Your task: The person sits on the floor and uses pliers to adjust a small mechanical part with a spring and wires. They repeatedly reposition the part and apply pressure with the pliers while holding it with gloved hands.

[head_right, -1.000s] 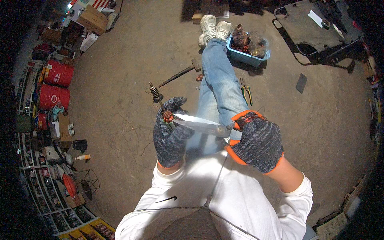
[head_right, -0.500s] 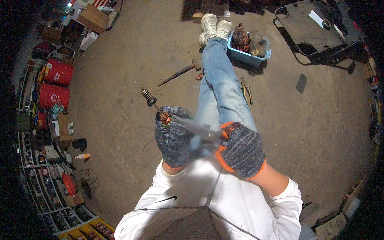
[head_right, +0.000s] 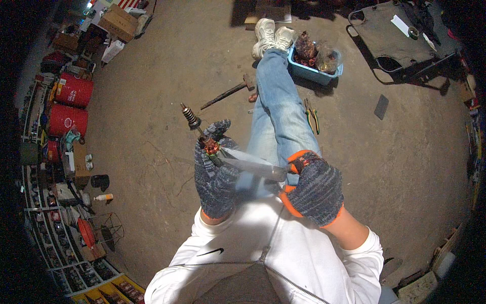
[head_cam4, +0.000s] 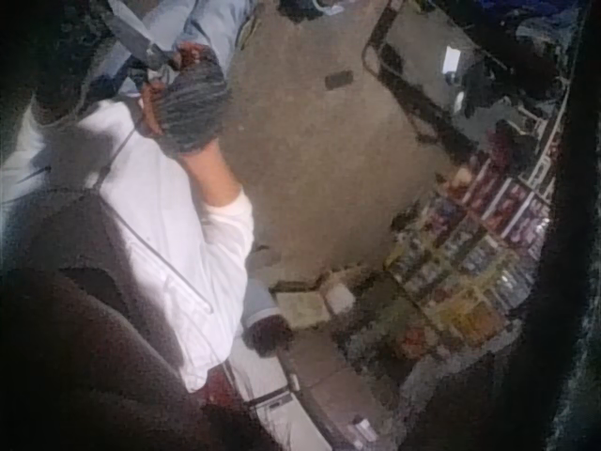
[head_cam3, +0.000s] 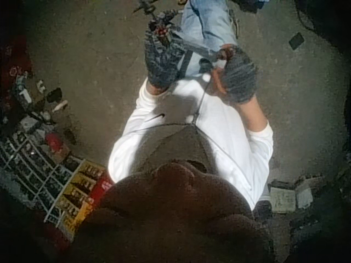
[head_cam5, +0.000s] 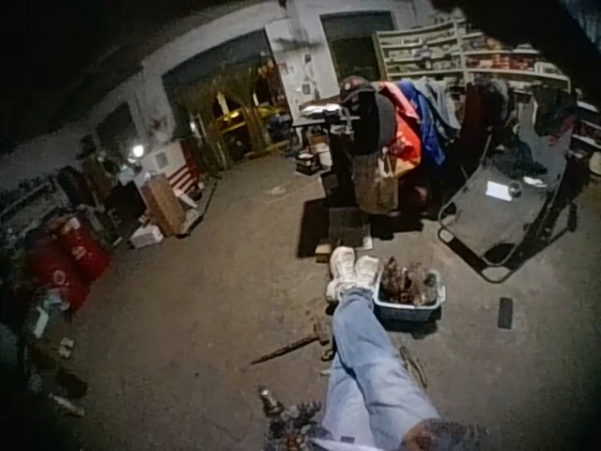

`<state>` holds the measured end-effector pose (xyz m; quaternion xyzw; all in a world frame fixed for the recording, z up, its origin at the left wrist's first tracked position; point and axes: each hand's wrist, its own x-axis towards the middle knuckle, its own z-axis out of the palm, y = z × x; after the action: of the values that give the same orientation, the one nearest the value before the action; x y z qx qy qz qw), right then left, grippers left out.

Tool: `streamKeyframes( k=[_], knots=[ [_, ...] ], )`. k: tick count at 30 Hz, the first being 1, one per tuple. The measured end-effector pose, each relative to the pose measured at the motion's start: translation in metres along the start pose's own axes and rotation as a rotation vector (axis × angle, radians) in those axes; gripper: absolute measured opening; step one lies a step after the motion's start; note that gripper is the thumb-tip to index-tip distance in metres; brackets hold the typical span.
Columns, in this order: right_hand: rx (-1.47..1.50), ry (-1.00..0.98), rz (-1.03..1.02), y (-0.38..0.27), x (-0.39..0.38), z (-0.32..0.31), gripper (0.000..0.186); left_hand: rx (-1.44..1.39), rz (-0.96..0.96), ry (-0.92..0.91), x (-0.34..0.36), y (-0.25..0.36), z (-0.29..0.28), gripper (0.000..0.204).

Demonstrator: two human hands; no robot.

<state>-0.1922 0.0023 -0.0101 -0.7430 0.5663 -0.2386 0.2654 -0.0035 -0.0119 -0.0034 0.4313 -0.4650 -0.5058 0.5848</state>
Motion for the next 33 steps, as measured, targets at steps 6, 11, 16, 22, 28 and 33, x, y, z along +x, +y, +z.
streamKeyframes(
  k=[6, 11, 16, 22, 28, 33],
  knots=[
    [-0.096, 0.077, -0.089, 0.003, -0.001, 0.004, 0.045, 0.189, 0.063, -0.038, 0.001, 0.000, -0.002, 0.064],
    [-0.167, 0.196, -0.115, 0.002, 0.001, 0.006, 0.035, 0.143, 0.115, 0.001, -0.001, 0.001, 0.000, 0.059],
    [-0.150, 0.115, -0.131, 0.000, 0.003, -0.005, 0.044, 0.231, 0.173, 0.009, -0.001, 0.000, -0.001, 0.057],
    [-0.161, 0.212, -0.299, -0.001, 0.009, -0.009, 0.037, 0.233, 0.126, -0.032, -0.002, 0.002, -0.004, 0.055],
    [-0.106, 0.216, -0.185, 0.000, 0.007, -0.009, 0.029, 0.177, 0.156, -0.014, -0.005, 0.005, -0.005, 0.054],
    [-0.111, 0.196, -0.178, -0.002, 0.006, -0.012, 0.028, 0.142, 0.140, -0.041, -0.005, 0.005, -0.009, 0.053]
  ],
)
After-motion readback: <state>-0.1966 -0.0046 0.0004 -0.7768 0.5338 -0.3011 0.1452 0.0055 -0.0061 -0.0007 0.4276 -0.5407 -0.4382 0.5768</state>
